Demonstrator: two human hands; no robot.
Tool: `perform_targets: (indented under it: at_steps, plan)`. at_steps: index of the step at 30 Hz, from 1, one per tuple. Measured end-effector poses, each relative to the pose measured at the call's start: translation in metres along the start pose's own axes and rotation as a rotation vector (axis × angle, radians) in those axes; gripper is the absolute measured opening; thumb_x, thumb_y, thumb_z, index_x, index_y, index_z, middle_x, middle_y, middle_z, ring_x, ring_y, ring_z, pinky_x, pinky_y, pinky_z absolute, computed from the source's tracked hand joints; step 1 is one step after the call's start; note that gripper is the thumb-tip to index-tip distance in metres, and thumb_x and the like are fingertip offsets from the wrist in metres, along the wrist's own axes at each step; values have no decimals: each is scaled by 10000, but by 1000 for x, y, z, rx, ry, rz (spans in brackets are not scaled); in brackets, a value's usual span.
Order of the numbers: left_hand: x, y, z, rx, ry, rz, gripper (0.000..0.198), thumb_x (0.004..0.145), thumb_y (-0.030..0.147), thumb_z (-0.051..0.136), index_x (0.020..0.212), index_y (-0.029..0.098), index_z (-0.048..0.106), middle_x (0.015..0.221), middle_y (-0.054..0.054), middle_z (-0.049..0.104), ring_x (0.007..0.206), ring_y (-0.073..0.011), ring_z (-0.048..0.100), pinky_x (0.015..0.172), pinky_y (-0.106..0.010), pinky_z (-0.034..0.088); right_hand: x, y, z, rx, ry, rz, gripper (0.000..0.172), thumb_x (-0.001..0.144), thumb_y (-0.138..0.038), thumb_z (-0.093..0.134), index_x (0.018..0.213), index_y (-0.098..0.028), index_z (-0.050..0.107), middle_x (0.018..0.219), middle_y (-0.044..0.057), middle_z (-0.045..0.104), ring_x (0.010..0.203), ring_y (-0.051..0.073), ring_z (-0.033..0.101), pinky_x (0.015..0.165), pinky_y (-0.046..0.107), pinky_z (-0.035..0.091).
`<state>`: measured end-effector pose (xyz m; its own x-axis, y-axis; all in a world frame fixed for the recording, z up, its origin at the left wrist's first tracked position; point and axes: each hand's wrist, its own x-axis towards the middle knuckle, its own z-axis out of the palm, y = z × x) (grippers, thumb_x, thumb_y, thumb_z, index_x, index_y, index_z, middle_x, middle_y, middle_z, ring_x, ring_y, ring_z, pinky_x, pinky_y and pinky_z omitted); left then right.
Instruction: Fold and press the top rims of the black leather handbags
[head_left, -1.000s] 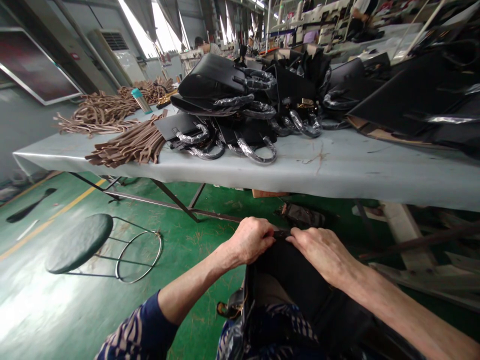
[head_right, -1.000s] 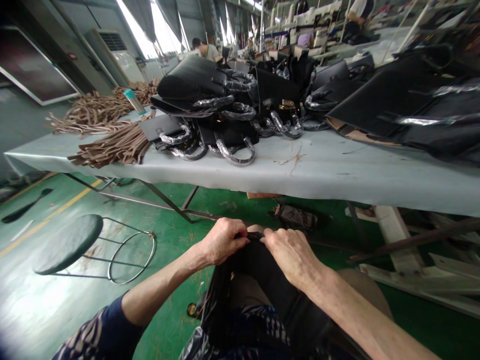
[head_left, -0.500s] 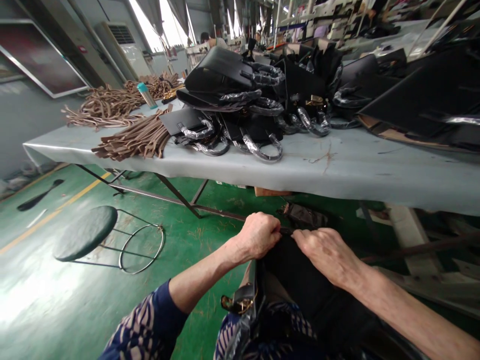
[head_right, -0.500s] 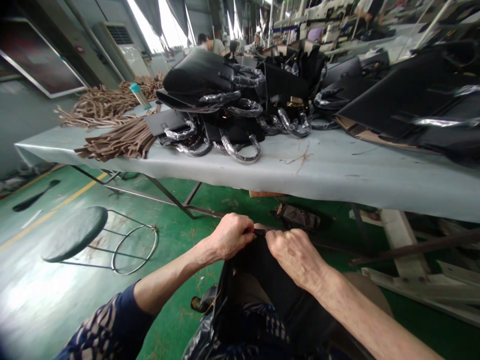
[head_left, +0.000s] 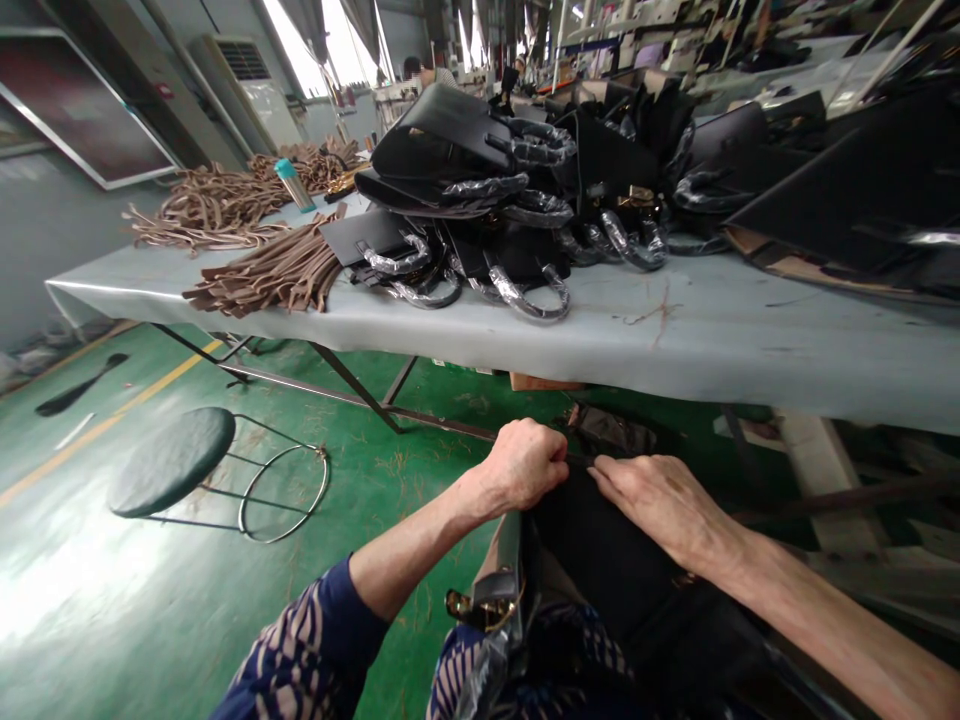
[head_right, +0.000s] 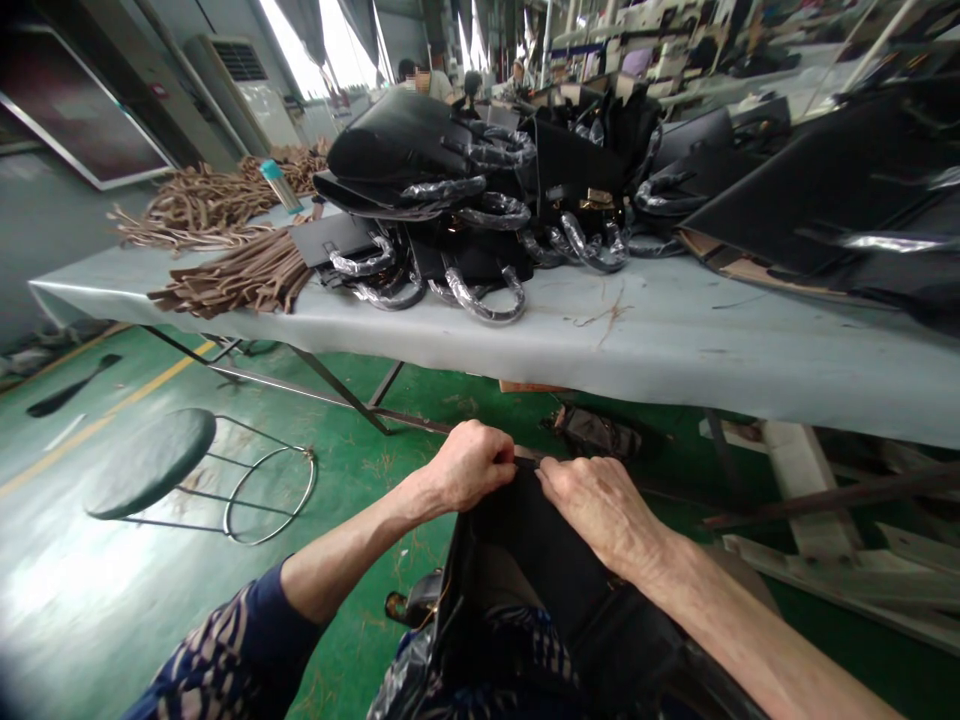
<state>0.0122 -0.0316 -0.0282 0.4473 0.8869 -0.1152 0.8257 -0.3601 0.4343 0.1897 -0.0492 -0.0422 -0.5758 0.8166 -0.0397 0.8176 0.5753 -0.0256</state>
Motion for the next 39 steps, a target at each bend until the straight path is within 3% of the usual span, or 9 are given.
perform_targets:
  at_steps: [6, 9, 15, 23, 39]
  plan:
    - [-3, -8, 7, -181, 88, 140, 101, 680, 153, 500, 594, 152, 552, 741, -3, 588, 653, -107, 500, 598, -194, 363, 1, 3, 2, 47, 12, 8, 299, 911, -262, 376, 716, -188, 592, 563, 28, 648, 558, 159, 634, 487, 262, 257]
    - [-2, -10, 10, -241, 71, 96, 100, 673, 158, 502, 587, 149, 551, 632, 16, 540, 595, -99, 463, 561, -192, 345, -2, 3, 5, 60, 43, -16, 301, 919, -284, 367, 725, -190, 576, 558, 29, 642, 556, 164, 634, 480, 263, 257]
    - [1, -7, 11, -265, 54, 12, 81, 640, 158, 508, 583, 150, 565, 585, 23, 524, 567, -100, 431, 532, -201, 316, -4, -4, 2, -54, 38, 14, 158, 874, -337, 481, 928, -215, 564, 589, 29, 656, 570, 216, 645, 479, 276, 257]
    - [0, -3, 10, -273, 48, -30, 107, 639, 173, 503, 562, 148, 573, 536, 26, 498, 540, -100, 414, 518, -204, 294, 6, -8, -6, -2, -17, 59, 176, 893, -294, 442, 847, -211, 591, 736, 49, 686, 663, 206, 648, 492, 270, 294]
    - [1, -5, 9, -356, 37, -51, 80, 621, 153, 537, 542, 144, 551, 517, 45, 470, 527, -84, 391, 505, -193, 276, 10, 1, -1, 88, 44, -48, 212, 899, -267, 437, 778, -205, 600, 621, 15, 679, 587, 162, 649, 479, 238, 307]
